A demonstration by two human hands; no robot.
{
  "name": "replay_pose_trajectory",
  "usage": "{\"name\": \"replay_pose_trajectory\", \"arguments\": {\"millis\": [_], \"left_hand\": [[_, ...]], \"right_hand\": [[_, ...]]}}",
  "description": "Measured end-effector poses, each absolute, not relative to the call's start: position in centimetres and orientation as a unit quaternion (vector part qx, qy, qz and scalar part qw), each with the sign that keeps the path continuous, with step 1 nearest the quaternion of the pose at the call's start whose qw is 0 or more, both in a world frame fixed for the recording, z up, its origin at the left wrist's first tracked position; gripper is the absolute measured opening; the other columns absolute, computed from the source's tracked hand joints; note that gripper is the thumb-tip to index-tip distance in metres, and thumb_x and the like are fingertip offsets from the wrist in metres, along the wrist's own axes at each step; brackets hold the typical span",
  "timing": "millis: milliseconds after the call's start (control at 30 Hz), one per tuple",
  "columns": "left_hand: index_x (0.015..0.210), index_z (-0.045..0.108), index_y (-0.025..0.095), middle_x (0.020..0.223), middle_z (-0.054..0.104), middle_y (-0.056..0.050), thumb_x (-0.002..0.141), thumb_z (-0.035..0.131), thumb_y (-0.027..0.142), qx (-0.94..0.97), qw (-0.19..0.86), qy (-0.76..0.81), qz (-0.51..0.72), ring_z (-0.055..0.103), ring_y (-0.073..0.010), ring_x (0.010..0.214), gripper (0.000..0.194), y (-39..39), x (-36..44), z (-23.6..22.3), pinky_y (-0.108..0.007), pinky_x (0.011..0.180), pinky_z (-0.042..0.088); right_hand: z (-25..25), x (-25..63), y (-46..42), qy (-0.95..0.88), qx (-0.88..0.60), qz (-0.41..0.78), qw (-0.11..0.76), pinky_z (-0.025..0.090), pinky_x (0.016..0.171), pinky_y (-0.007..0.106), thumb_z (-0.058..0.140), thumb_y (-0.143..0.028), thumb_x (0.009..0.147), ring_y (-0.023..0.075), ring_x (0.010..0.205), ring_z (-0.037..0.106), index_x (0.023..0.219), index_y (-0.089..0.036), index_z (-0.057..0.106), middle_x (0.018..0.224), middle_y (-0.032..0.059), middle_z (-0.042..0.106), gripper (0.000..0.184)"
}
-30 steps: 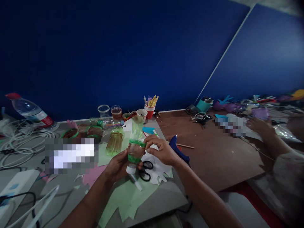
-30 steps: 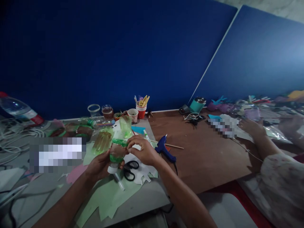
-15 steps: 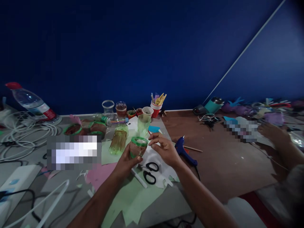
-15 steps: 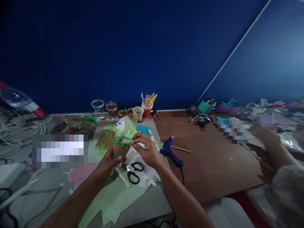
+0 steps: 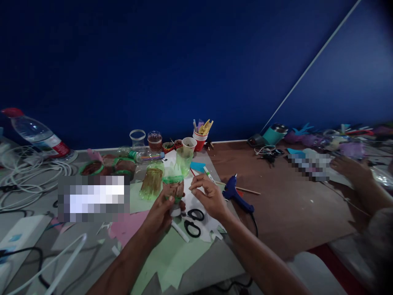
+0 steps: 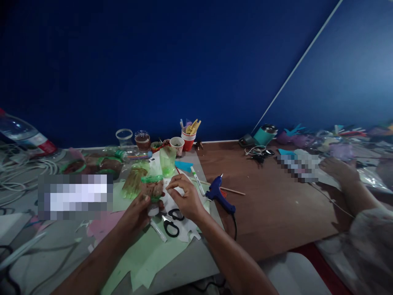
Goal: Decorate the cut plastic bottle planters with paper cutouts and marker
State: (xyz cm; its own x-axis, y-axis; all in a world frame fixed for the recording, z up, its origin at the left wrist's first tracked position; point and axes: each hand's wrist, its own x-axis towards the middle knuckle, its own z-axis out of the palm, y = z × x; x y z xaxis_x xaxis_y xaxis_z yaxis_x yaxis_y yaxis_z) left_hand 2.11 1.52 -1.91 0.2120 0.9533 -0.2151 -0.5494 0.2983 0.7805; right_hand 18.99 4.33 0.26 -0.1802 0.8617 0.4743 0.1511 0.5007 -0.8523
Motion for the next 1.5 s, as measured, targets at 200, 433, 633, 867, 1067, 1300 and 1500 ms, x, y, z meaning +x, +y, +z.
{"name": "replay_pose_trajectory", "arguments": {"millis": [200,433,633,867,1067,1300,1500], "left_hand": [[0.089,0.060,0.015,0.071,0.062,0.000,0.053,0.082,0.030,0.271,0.701,0.364,0.551,0.057,-0.0096,0.058,0.045,1.8,2.0,-2.1,-0.021,0.054,0.044],[0.083,0.060,0.014,0.069,0.063,0.001,0.054,0.081,0.020,0.283,0.669,0.394,0.563,0.060,-0.0108,0.063,0.036,1.3,2.5,-1.9,-0.023,0.064,0.048],[0.092,0.056,0.017,0.071,0.065,0.003,0.058,0.078,0.020,0.286,0.649,0.390,0.588,0.061,-0.0115,0.065,0.041,1.2,2.9,-1.9,-0.025,0.066,0.049],[0.088,0.055,0.016,0.076,0.063,0.002,0.058,0.077,0.022,0.339,0.565,0.460,0.595,0.059,-0.0119,0.071,0.037,1.6,2.5,-2.6,-0.025,0.070,0.047],[0.110,0.050,0.021,0.100,0.065,-0.004,0.067,0.070,0.027,0.433,0.479,0.521,0.558,0.062,-0.0204,0.092,0.048,2.0,1.2,-1.8,-0.036,0.082,0.049],[0.129,0.038,0.025,0.126,0.056,-0.012,0.072,0.064,0.029,0.570,0.338,0.579,0.475,0.052,-0.0278,0.118,0.063,2.7,-0.1,-2.8,-0.047,0.099,0.039],[0.131,0.037,0.019,0.131,0.051,-0.014,0.081,0.055,0.034,0.675,0.306,0.545,0.392,0.048,-0.0282,0.122,0.056,2.7,0.2,-3.4,-0.045,0.100,0.039]], "right_hand": [[-1.2,17.8,4.1,-0.665,-0.393,0.411,0.484,0.046,0.075,0.028,0.057,-0.020,0.077,0.0149,0.080,0.057,0.075,-0.018,0.064,0.081,0.0037,0.057,0.007],[-1.9,17.1,3.9,-0.621,-0.425,0.453,0.478,0.047,0.071,0.026,0.058,-0.021,0.075,0.0138,0.074,0.058,0.072,-0.018,0.062,0.078,0.0023,0.060,0.007],[-2.0,16.5,3.6,-0.562,-0.409,0.541,0.474,0.048,0.063,0.025,0.057,-0.022,0.073,0.0120,0.063,0.058,0.070,-0.018,0.059,0.068,-0.0012,0.059,0.005],[-2.0,16.6,3.5,-0.600,-0.447,0.493,0.444,0.043,0.062,0.023,0.057,-0.021,0.073,0.0110,0.063,0.054,0.071,-0.018,0.061,0.068,-0.0015,0.059,0.006],[-2.8,17.5,4.3,-0.688,-0.505,0.347,0.389,0.043,0.068,0.024,0.054,-0.013,0.074,0.0140,0.072,0.058,0.072,-0.017,0.064,0.077,0.0024,0.063,0.011],[-2.9,18.3,5.1,-0.783,-0.547,0.168,0.246,0.034,0.085,0.031,0.055,-0.009,0.075,0.0168,0.085,0.060,0.075,-0.018,0.068,0.085,0.0030,0.067,0.016],[-3.2,18.6,5.5,-0.793,-0.555,0.141,0.208,0.034,0.085,0.028,0.053,-0.011,0.078,0.0157,0.086,0.060,0.076,-0.017,0.067,0.088,0.0038,0.068,0.015]]}}
